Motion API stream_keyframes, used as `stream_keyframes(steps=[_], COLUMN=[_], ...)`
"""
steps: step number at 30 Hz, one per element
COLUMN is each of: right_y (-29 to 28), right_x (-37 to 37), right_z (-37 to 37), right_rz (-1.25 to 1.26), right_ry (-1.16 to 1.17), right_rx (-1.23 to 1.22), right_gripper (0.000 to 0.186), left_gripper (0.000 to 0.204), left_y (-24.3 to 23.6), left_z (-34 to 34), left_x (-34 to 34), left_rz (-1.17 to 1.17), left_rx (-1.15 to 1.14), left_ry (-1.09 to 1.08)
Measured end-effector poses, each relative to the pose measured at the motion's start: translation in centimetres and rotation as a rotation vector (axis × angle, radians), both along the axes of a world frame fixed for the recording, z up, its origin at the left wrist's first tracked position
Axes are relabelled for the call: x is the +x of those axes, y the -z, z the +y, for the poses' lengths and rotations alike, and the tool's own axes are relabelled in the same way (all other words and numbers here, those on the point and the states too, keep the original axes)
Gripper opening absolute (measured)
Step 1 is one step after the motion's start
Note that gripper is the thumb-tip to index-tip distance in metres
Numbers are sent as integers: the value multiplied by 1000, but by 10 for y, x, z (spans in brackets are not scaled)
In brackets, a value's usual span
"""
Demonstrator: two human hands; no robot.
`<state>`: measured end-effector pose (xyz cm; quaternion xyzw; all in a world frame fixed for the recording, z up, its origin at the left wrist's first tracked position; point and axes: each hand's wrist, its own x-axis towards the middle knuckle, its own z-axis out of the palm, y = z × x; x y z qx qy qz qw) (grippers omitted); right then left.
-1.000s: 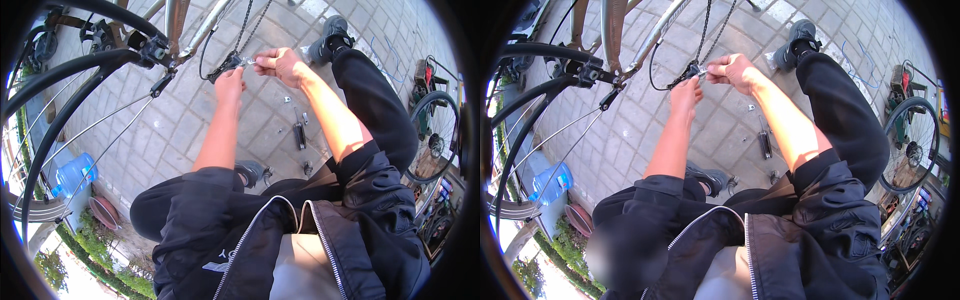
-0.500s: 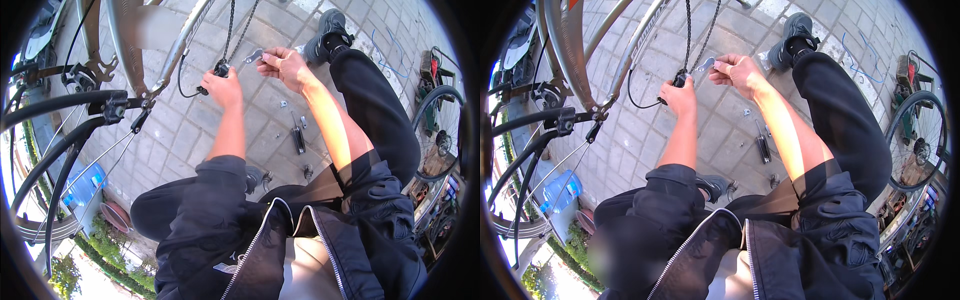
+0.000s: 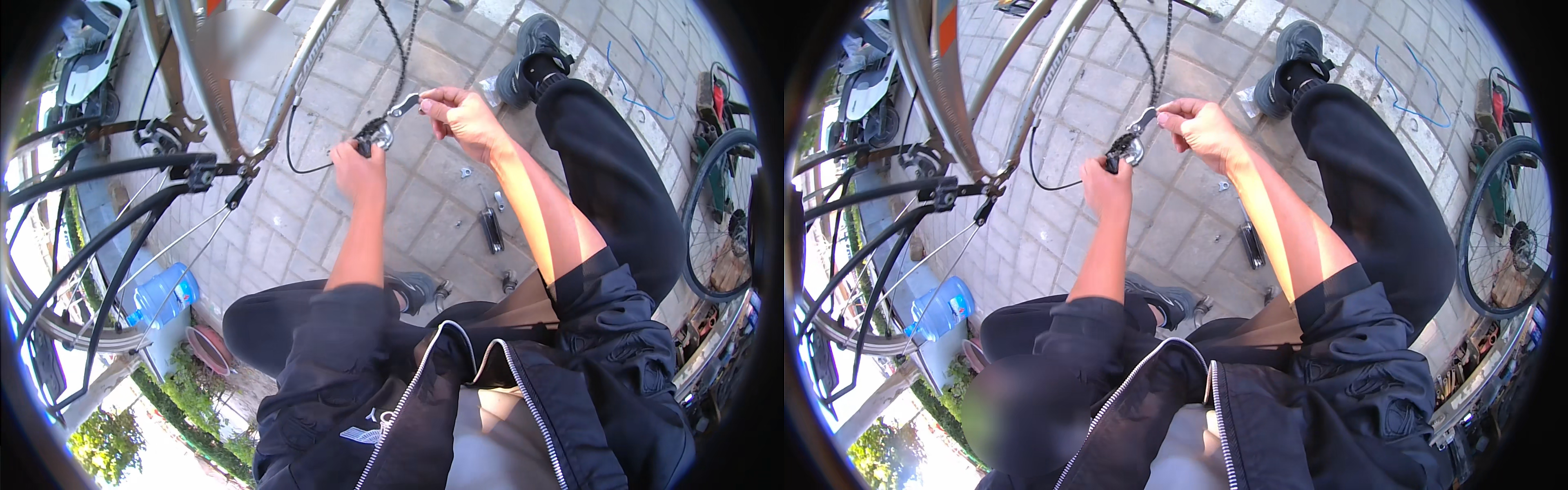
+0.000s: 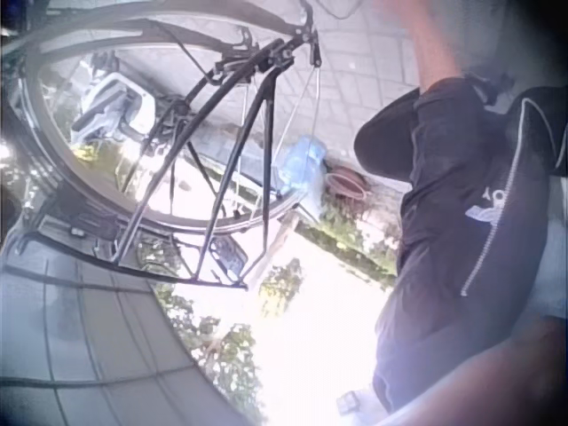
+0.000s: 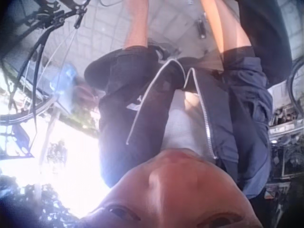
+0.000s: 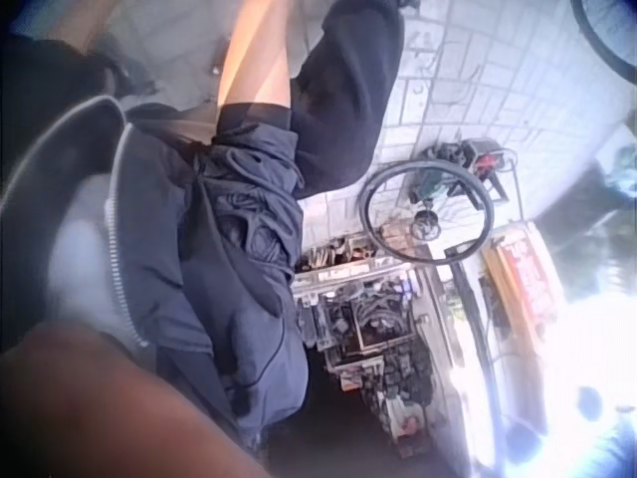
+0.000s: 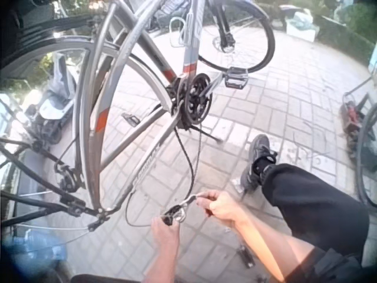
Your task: The person is repairing a bicycle's rear derailleur. They remove the derailleur, adjust it with a screwdriver, and reattach it to the frame.
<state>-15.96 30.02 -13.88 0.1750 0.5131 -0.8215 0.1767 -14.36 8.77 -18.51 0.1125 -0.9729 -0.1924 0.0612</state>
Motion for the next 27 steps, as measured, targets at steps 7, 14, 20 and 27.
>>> stream_keyframes(steps=[7, 14, 20, 27], right_y=[-61, -139, -185, -200], right_x=[40, 68, 77, 76], right_z=[-41, -61, -98, -111], right_rz=[243, 445, 632, 1125], right_ry=[-148, -322, -424, -525], right_rx=[231, 445, 572, 864], right_gripper=[22, 18, 18, 14], left_gripper=[34, 33, 37, 36], left_y=[-87, -157, -162, -156], left_z=[-35, -47, -45, -43], left_x=[67, 125, 149, 158], left_rz=[148, 301, 368, 444], left_rx=[52, 176, 242, 373], left_ry=[127, 122, 102, 95])
